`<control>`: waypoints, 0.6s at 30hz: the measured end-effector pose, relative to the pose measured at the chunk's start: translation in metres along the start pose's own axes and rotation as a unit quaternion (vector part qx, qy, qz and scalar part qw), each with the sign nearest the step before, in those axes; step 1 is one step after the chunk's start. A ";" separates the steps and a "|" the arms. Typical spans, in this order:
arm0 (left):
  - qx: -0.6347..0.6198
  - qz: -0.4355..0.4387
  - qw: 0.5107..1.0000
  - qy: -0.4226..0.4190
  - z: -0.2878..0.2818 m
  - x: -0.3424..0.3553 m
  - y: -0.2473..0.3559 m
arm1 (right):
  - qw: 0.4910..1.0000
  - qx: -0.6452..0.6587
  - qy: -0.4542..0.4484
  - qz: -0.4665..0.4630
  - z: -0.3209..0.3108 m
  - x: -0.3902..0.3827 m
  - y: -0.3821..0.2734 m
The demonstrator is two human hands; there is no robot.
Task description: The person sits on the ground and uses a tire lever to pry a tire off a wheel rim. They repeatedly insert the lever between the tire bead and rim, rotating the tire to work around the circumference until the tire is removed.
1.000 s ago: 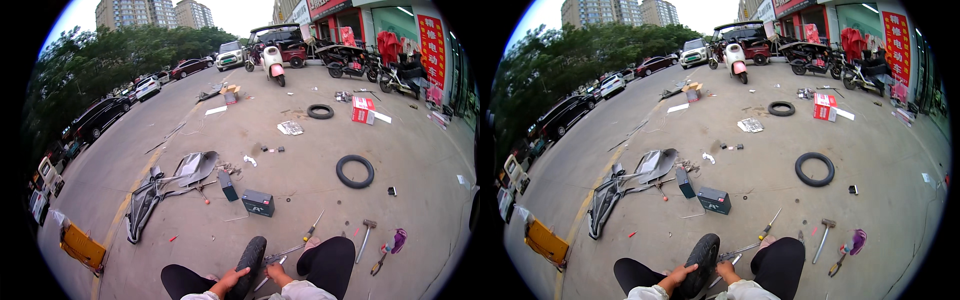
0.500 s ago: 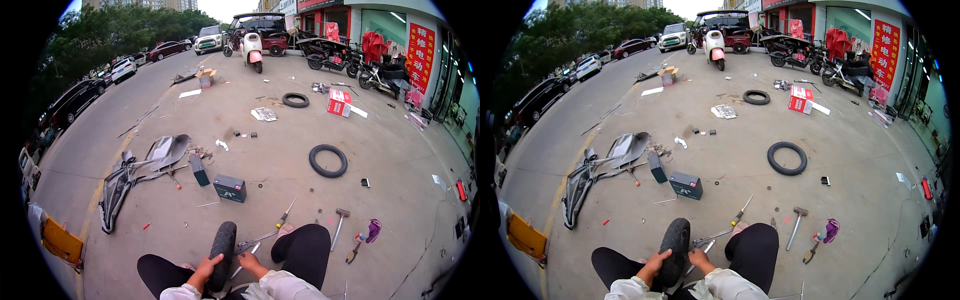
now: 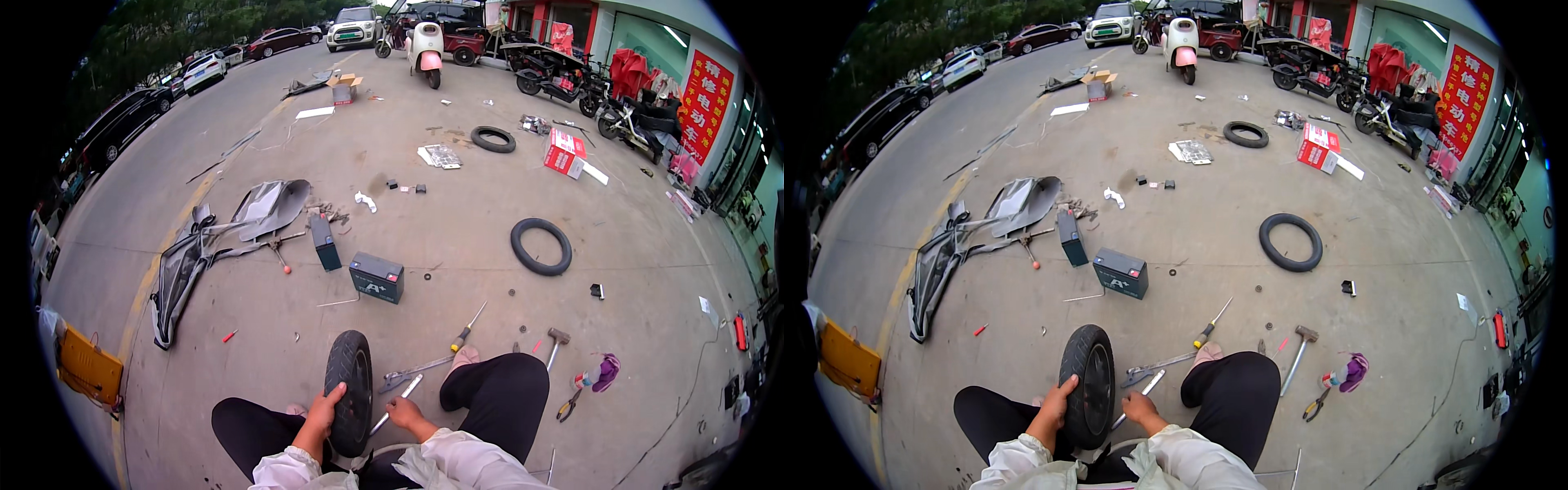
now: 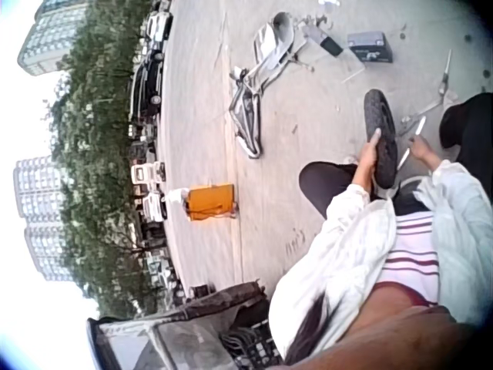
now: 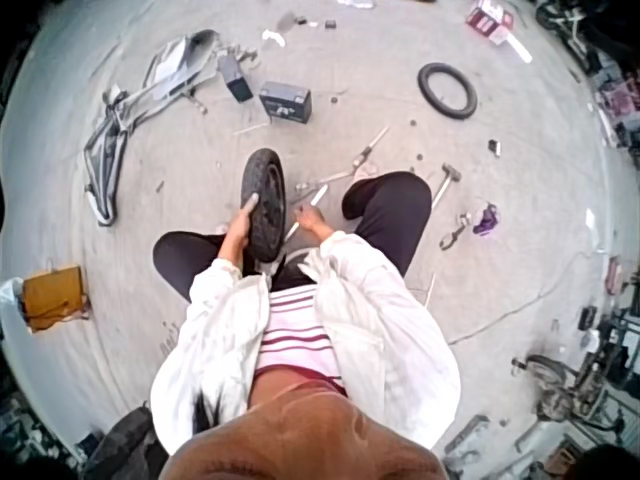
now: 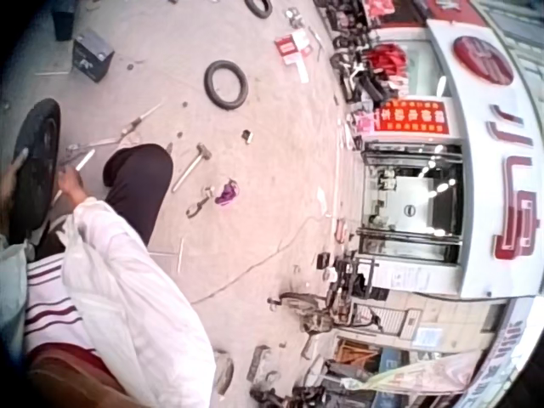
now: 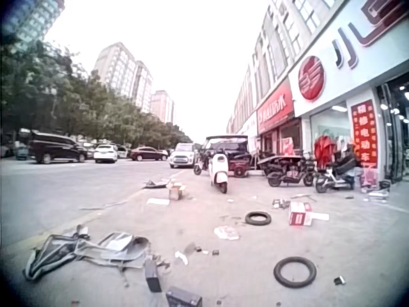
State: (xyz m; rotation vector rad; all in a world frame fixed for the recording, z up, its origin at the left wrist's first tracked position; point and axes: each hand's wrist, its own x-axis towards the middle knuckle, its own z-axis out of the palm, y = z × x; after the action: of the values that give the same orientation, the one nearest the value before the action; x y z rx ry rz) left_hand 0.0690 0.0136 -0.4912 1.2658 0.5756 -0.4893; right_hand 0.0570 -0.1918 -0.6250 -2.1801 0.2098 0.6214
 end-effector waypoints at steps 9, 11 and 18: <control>0.001 0.005 1.000 0.006 0.002 -0.002 0.003 | 0.998 -0.041 -0.046 -0.011 0.006 -0.001 -0.002; -0.001 0.002 1.000 0.003 0.006 -0.004 0.006 | 0.997 -0.053 -0.052 -0.013 0.007 -0.001 -0.001; 0.002 0.002 1.000 0.015 0.000 0.002 0.004 | 0.996 -0.062 -0.063 -0.009 0.004 -0.004 -0.008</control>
State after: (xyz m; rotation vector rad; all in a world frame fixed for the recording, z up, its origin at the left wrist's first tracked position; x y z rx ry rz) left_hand 0.0732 0.0146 -0.4898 1.2807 0.5980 -0.4685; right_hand 0.0546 -0.1842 -0.6196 -2.2484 0.0871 0.7775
